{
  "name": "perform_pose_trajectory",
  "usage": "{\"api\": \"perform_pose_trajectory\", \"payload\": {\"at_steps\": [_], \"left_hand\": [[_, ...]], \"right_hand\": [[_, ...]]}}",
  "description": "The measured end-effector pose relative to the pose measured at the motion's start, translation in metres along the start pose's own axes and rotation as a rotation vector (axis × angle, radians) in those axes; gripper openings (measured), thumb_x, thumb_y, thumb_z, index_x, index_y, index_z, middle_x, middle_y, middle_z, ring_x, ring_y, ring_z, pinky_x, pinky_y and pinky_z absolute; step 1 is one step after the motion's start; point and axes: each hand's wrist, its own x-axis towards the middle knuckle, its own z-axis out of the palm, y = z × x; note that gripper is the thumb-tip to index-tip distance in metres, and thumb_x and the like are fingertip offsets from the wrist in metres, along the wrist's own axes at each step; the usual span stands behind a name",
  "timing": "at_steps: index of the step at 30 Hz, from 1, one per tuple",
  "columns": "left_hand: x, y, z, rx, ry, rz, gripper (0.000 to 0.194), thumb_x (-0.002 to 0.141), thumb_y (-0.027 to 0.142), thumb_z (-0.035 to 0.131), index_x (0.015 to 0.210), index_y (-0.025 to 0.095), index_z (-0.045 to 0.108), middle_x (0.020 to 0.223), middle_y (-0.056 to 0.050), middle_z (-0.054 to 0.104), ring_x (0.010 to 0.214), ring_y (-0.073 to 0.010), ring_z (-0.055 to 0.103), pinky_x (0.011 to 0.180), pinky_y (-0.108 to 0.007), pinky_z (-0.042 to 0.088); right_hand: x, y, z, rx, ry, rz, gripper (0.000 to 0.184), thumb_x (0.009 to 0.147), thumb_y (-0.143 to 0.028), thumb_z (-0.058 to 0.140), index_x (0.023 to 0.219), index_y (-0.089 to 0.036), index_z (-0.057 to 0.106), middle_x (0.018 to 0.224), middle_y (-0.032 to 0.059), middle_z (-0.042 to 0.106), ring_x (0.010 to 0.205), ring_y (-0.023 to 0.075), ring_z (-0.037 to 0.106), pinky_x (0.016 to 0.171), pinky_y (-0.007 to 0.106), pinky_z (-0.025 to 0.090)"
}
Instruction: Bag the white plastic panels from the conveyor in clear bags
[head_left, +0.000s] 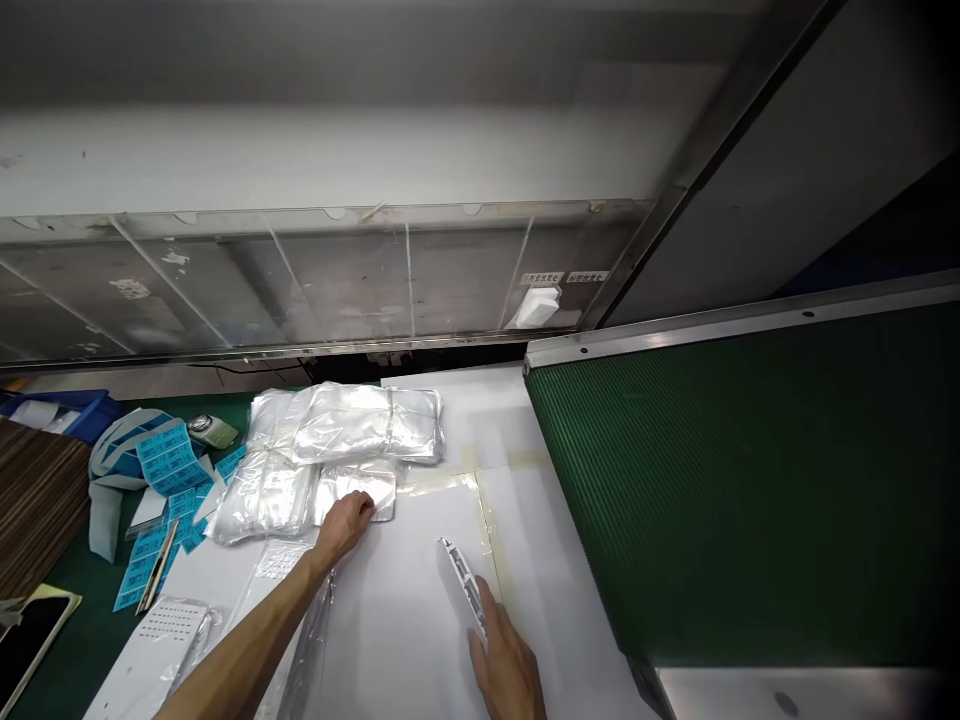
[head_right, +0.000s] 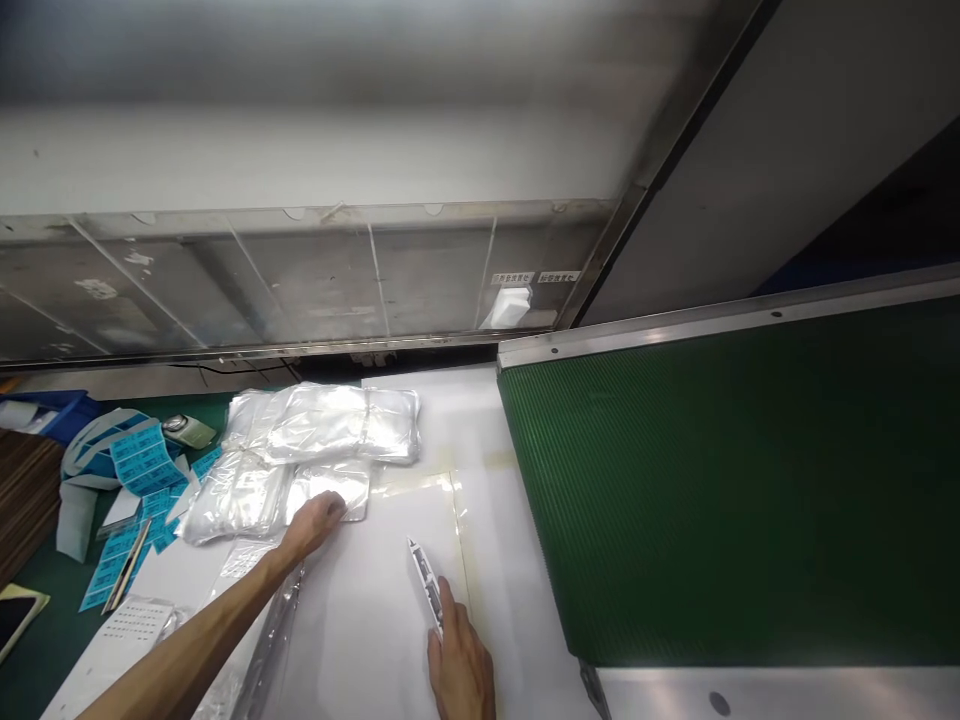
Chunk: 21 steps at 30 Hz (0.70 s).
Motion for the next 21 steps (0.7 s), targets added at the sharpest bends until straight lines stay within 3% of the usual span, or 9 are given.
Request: {"api": "perform_pose_trajectory", "payload": {"at_steps": [6,16,21], "left_hand": [[0.002,-0.005,-0.017,-0.173,-0.015,-0.002,0.030,0.090,0.040,0.045,0.097,0.015,0.059,0.097,-0.005,0.063,0.088,-0.0176,0.059,0.080,-0.037,0.047],[0.018,-0.008,-0.021,-0.292,-0.027,-0.067,0.026,0.086,0.039,0.052,0.092,0.015,0.058,0.084,-0.002,0.061,0.077,-0.0163,0.058,0.074,-0.036,0.047],[0.021,-0.004,-0.038,-0.379,-0.073,-0.053,0.035,0.085,0.046,0.048,0.088,0.015,0.063,0.086,-0.004,0.065,0.079,-0.0186,0.059,0.075,-0.036,0.045]], "right_hand": [[0.003,-0.004,-0.014,0.007,-0.077,0.048,0.057,0.088,-0.023,0.033,0.143,-0.027,0.016,0.110,0.0086,0.060,0.083,0.0220,0.063,0.067,0.031,0.054],[0.006,0.000,-0.016,0.019,-0.103,0.093,0.058,0.086,-0.023,0.035,0.142,-0.025,0.022,0.119,0.0090,0.058,0.091,0.0246,0.062,0.072,0.033,0.051],[0.008,-0.003,-0.027,0.291,-0.121,0.227,0.063,0.083,-0.025,0.044,0.142,-0.027,0.022,0.131,0.0068,0.052,0.108,0.0262,0.056,0.088,0.037,0.046]]}}
